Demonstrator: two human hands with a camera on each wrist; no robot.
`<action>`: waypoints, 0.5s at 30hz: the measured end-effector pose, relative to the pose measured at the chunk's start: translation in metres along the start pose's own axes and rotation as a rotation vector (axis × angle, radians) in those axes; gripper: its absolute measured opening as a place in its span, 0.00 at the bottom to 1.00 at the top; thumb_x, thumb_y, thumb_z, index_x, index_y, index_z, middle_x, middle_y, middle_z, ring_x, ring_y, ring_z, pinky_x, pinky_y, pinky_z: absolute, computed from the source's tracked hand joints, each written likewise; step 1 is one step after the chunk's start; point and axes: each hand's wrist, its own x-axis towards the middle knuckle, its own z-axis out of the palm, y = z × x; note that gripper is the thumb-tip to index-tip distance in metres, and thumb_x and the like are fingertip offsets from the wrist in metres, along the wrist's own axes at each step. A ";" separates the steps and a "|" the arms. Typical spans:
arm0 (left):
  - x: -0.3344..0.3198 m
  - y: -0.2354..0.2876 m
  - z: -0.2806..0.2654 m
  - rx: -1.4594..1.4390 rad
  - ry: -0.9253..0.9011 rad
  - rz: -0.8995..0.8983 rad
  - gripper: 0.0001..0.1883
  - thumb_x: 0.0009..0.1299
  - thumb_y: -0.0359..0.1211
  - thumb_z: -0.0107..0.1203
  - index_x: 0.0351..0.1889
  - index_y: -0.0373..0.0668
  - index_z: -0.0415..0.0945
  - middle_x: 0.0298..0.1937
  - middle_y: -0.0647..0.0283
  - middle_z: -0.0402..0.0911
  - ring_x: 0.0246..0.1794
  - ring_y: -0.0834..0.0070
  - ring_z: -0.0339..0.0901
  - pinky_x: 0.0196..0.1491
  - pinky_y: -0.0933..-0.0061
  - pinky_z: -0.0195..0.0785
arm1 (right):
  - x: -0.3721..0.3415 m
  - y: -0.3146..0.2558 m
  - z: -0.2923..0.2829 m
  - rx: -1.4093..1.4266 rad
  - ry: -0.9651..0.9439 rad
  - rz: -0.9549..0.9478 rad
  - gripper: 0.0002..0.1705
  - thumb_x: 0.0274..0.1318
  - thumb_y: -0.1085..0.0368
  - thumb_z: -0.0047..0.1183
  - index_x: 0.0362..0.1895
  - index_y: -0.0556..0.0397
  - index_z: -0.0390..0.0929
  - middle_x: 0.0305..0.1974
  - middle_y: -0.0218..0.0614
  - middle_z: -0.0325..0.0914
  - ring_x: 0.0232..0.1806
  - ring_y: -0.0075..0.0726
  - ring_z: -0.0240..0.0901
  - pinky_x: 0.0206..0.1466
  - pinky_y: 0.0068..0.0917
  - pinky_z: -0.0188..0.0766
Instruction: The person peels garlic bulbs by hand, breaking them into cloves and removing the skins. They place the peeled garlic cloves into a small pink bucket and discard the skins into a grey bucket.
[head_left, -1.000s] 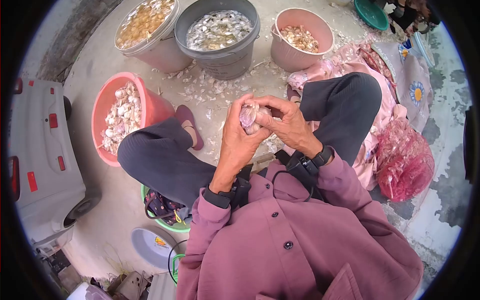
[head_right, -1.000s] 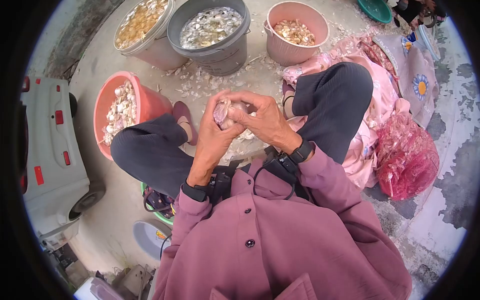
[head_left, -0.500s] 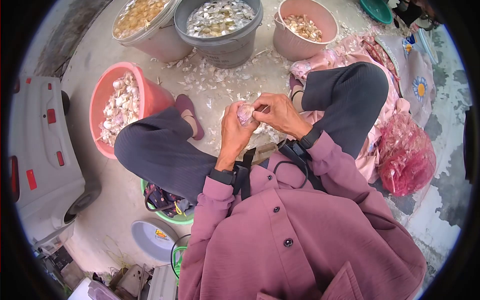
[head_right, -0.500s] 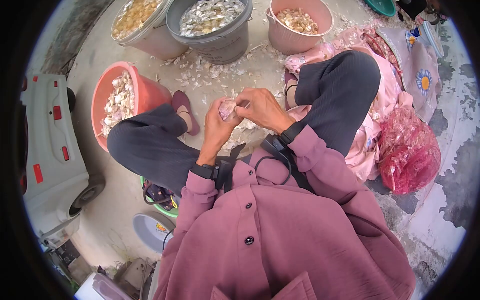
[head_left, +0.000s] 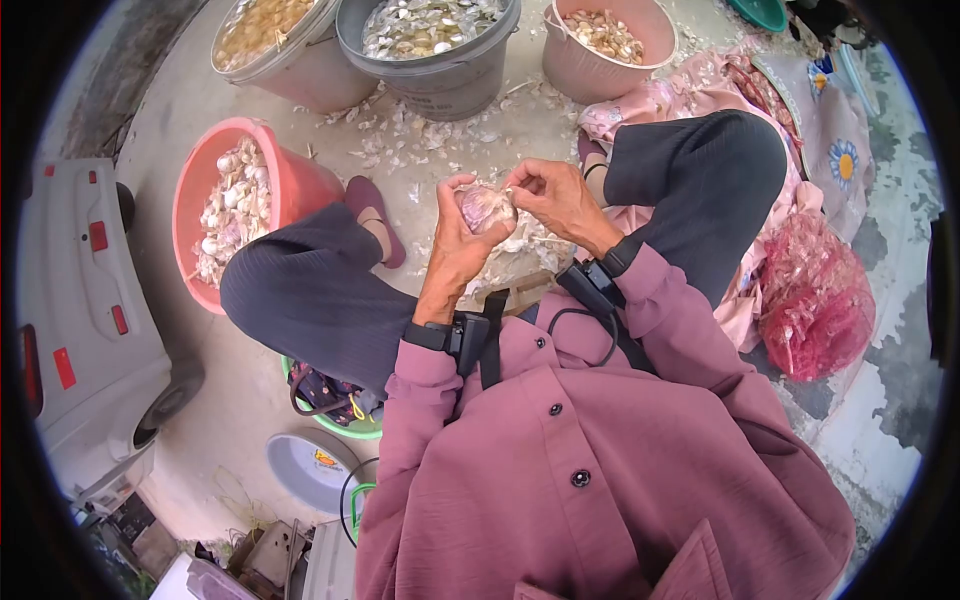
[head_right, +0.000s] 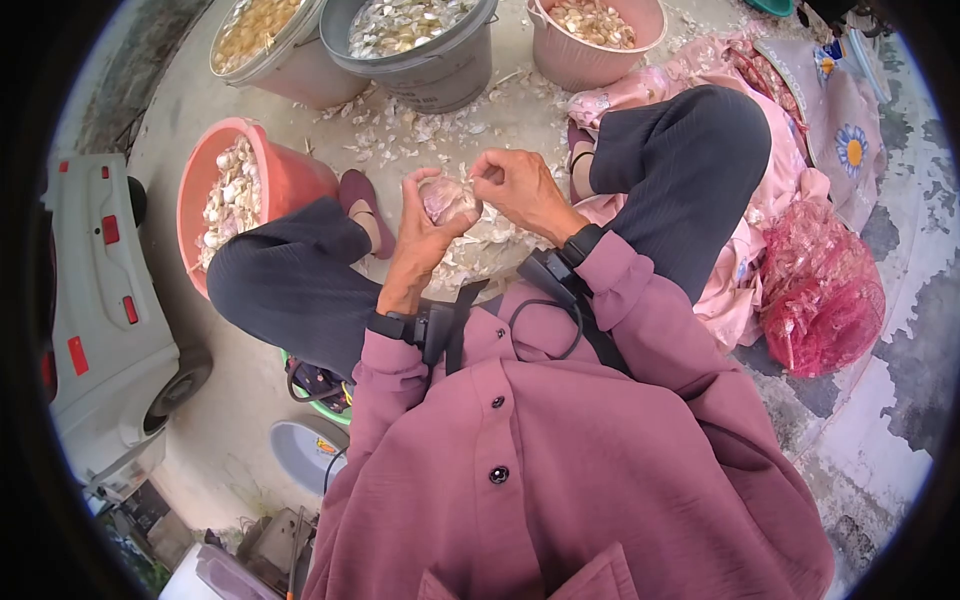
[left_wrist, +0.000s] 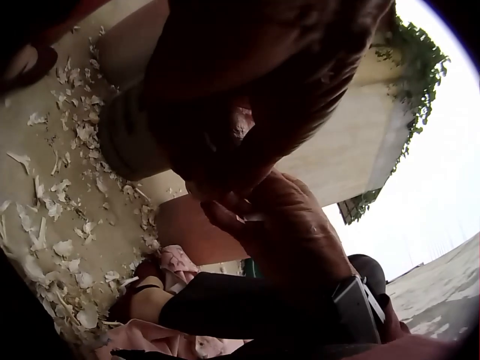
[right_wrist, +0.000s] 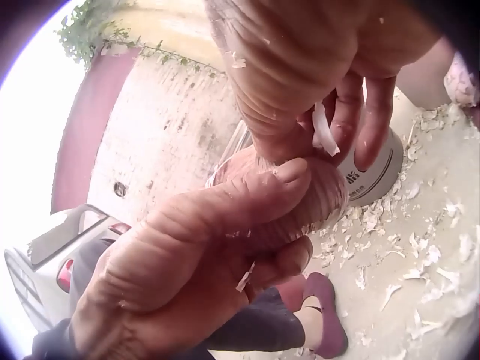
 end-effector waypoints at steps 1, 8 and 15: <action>0.000 0.003 0.001 -0.139 -0.009 -0.040 0.31 0.60 0.25 0.68 0.59 0.40 0.64 0.50 0.63 0.74 0.49 0.76 0.74 0.48 0.74 0.71 | 0.001 0.003 -0.001 0.057 0.044 0.023 0.11 0.50 0.66 0.59 0.36 0.61 0.81 0.26 0.38 0.82 0.29 0.28 0.79 0.36 0.27 0.75; -0.008 0.024 -0.008 -0.611 -0.130 -0.068 0.35 0.59 0.25 0.70 0.62 0.42 0.62 0.51 0.63 0.74 0.47 0.75 0.75 0.43 0.76 0.72 | 0.002 0.011 -0.012 0.146 0.126 0.127 0.11 0.52 0.66 0.59 0.38 0.61 0.82 0.30 0.34 0.83 0.32 0.24 0.78 0.36 0.23 0.73; -0.010 0.055 -0.018 -0.652 -0.189 -0.056 0.35 0.62 0.28 0.68 0.66 0.42 0.64 0.52 0.63 0.76 0.50 0.76 0.75 0.45 0.77 0.71 | -0.003 0.001 -0.015 -0.204 0.312 -0.418 0.15 0.58 0.69 0.57 0.50 0.57 0.82 0.44 0.35 0.80 0.37 0.25 0.78 0.40 0.23 0.73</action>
